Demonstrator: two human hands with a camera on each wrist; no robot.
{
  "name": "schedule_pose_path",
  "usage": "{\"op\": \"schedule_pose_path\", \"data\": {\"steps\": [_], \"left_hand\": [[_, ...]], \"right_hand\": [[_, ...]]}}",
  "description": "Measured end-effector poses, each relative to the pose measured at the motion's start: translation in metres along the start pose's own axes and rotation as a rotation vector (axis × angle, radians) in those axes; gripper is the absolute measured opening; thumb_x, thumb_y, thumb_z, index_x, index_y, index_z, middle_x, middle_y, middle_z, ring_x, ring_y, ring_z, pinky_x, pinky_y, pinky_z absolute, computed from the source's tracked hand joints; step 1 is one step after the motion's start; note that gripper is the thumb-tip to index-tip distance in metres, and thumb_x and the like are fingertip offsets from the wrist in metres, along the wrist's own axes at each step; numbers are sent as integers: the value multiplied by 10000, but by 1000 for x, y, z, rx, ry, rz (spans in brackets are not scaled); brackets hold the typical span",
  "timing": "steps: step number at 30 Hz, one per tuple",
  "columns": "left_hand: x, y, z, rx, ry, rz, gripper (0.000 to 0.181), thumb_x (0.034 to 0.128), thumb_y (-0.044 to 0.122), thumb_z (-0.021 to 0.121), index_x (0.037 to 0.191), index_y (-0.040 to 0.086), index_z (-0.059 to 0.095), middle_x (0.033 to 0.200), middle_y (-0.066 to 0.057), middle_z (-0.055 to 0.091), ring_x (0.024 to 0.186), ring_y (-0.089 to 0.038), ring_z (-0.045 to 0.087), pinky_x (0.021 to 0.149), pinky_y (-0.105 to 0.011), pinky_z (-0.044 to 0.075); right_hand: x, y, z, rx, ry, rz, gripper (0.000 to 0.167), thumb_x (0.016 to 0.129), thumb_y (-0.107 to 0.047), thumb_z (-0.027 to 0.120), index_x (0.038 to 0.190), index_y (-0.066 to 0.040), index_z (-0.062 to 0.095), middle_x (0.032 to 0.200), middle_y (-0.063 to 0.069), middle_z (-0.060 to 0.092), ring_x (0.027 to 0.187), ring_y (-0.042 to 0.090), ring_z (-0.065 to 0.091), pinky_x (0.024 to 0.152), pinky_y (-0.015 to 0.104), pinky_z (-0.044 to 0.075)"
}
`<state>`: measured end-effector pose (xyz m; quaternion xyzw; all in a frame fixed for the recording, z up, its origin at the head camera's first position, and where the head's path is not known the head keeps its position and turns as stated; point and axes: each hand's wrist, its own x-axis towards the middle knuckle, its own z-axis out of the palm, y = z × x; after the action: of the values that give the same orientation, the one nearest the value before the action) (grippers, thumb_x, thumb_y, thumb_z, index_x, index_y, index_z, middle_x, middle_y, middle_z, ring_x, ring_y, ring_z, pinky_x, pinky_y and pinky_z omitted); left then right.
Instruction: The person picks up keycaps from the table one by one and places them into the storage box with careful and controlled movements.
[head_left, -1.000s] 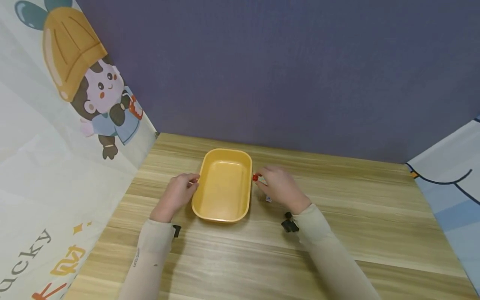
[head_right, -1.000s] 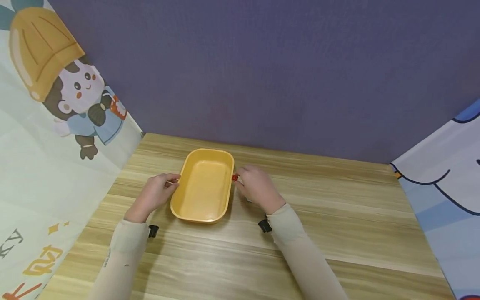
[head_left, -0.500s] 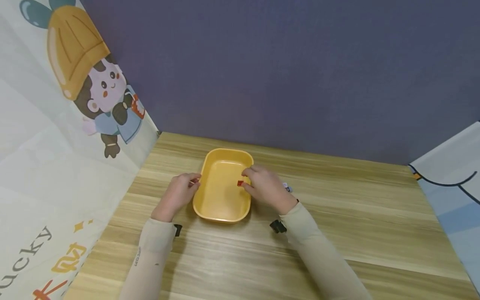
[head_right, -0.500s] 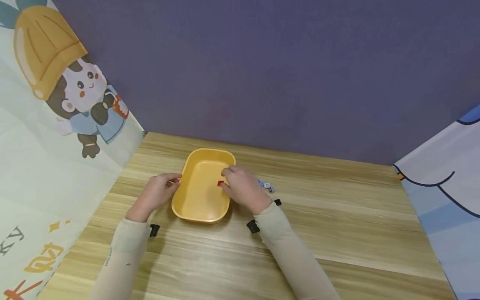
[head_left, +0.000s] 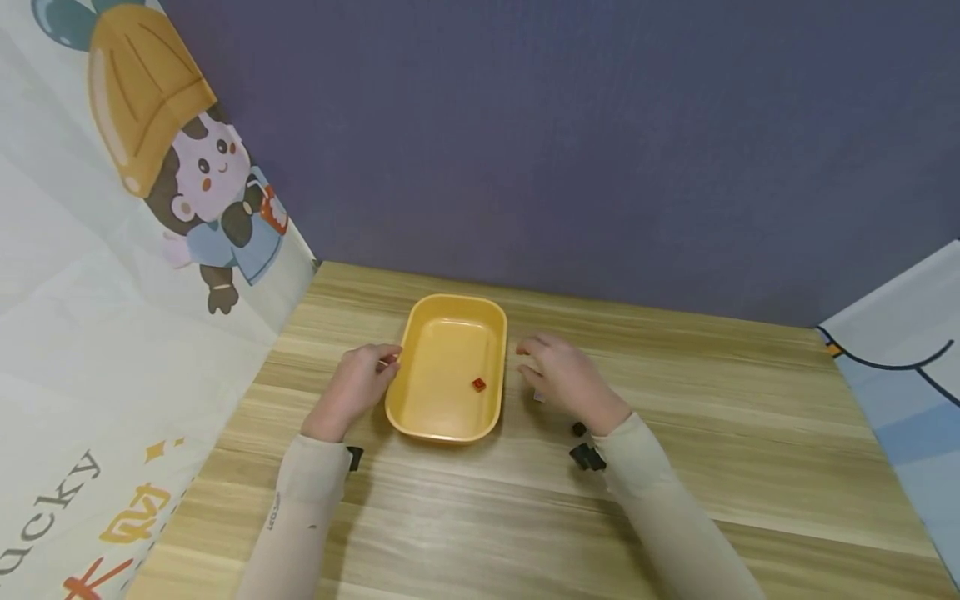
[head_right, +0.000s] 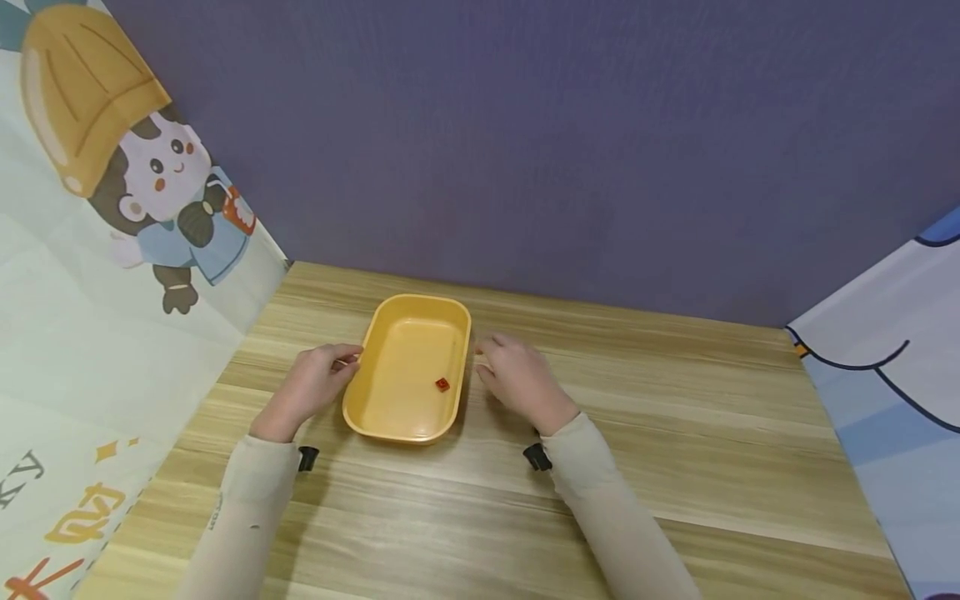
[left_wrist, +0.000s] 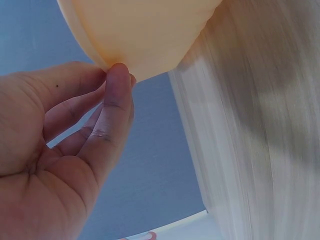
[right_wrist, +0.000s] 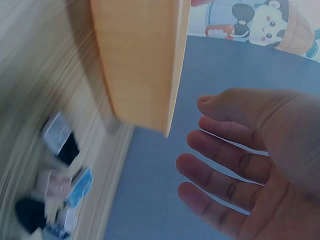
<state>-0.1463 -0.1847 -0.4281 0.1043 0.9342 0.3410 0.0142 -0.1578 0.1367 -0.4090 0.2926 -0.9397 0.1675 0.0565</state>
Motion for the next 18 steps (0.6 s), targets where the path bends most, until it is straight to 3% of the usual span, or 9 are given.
{"op": "schedule_pose_path", "data": {"steps": [6,11,18], "left_hand": [[0,0,-1,1,-7,-15,317,978,33,619,1276,-74,628,1101,-224,686,963,-326,680,815,-423,591],[0,-1,0,3,-6,-14,318,977,34,621,1276,-73,629,1097,-222,687,960,-323,680,814,-421,592],[0,-2,1,-1,-5,-15,319,979,33,616,1280,-73,624,1095,-223,687,960,-324,678,817,-424,591]], "right_hand": [[-17,14,-3,-32,10,13,243,916,-140,746,1130,-35,698,1057,89,658,883,223,649,733,372,580],[-28,21,-3,-33,-6,70,207,909,-144,754,1084,-41,712,971,60,644,802,185,612,666,353,561],[-39,29,10,-46,-32,84,88,915,-101,722,980,-42,729,856,17,617,743,159,575,618,304,536]]}}
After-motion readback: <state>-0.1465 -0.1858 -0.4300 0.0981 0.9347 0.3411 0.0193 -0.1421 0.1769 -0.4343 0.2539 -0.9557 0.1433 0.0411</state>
